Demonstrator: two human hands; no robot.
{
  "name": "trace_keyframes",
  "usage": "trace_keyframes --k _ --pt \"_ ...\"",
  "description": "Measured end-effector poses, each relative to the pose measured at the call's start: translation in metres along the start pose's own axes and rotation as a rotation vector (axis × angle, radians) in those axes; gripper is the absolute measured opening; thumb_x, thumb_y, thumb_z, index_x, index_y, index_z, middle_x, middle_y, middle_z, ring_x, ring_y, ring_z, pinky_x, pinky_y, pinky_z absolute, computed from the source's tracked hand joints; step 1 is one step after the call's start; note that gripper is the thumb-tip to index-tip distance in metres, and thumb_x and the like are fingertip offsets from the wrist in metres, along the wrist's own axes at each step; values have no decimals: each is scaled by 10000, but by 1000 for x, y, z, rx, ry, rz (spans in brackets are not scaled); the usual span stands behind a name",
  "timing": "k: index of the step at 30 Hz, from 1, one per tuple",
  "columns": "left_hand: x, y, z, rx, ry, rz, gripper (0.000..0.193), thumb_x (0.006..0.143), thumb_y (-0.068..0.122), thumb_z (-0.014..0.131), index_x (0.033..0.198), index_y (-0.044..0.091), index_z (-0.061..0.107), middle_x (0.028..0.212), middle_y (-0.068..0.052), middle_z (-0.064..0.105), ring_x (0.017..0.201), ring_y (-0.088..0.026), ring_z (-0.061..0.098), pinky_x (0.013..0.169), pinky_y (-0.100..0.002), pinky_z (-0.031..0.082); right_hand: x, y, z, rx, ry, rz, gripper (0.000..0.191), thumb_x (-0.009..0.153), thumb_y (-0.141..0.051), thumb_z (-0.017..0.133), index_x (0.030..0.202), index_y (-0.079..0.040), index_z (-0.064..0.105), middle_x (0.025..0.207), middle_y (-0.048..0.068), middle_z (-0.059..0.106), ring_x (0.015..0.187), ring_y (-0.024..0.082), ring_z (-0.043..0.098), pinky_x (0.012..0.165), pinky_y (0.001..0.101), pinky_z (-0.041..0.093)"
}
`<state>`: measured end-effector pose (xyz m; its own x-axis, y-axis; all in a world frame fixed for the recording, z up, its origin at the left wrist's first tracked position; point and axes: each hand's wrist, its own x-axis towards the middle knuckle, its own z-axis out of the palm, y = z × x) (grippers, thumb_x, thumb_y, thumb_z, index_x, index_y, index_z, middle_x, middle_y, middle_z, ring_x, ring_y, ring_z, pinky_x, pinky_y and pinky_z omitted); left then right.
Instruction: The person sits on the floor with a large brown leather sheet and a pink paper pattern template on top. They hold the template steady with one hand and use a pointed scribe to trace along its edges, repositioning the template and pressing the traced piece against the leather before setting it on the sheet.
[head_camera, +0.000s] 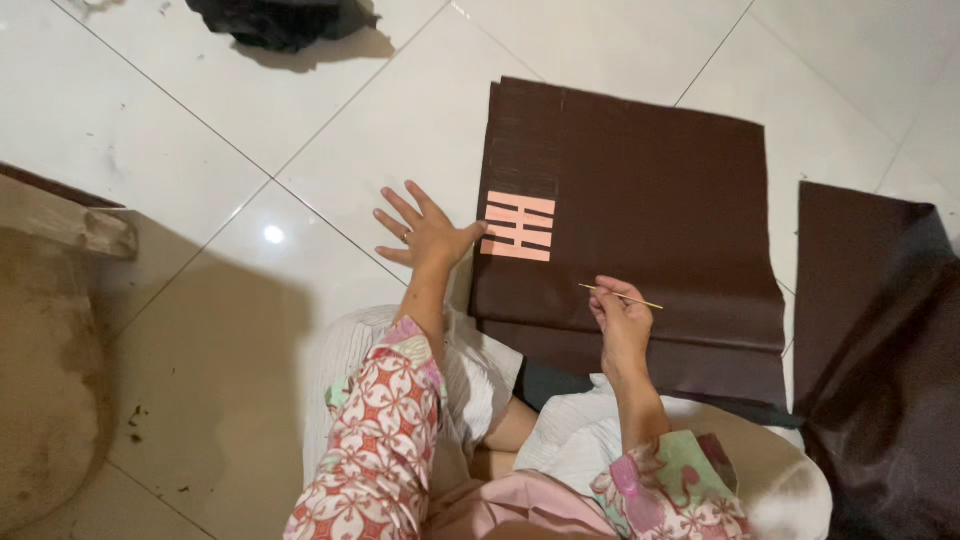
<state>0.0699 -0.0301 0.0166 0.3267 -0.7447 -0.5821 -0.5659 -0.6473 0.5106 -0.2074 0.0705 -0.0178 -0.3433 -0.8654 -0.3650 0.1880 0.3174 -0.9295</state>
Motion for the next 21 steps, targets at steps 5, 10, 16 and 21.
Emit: trace_keyframes --k 5,10,16,21 --pt "16 6 13 -19 -69 -63 1553 603 625 870 1609 125 -203 1587 -320 -394 1390 -546 -441 1002 -867 -138 2 13 4 2 -10 0 156 963 -55 666 1117 -34 674 964 23 665 859 79 627 810 217 539" --pt "19 9 22 -54 -28 -69 1543 615 643 861 1604 112 -197 1567 -345 -387 1369 -574 -436 994 -867 -152 3 21 13 14 -35 -56 183 957 -24 662 1138 -33 635 954 51 674 859 96 638 792 224 539" --pt "14 14 26 -89 9 -36 1471 666 593 849 1616 105 -163 1532 -401 -393 1320 -629 -448 983 -876 -161 13 13 28 103 -119 -246 230 953 58 630 1134 -51 538 988 85 675 900 128 643 780 235 519" --pt "13 18 26 -92 -4 -41 1480 665 582 855 1610 84 -169 1525 -410 -386 1313 -631 -447 977 -880 -157 45 -3 60 41 -224 -389 252 972 69 646 1093 -83 486 1015 75 655 943 114 625 862 253 538"
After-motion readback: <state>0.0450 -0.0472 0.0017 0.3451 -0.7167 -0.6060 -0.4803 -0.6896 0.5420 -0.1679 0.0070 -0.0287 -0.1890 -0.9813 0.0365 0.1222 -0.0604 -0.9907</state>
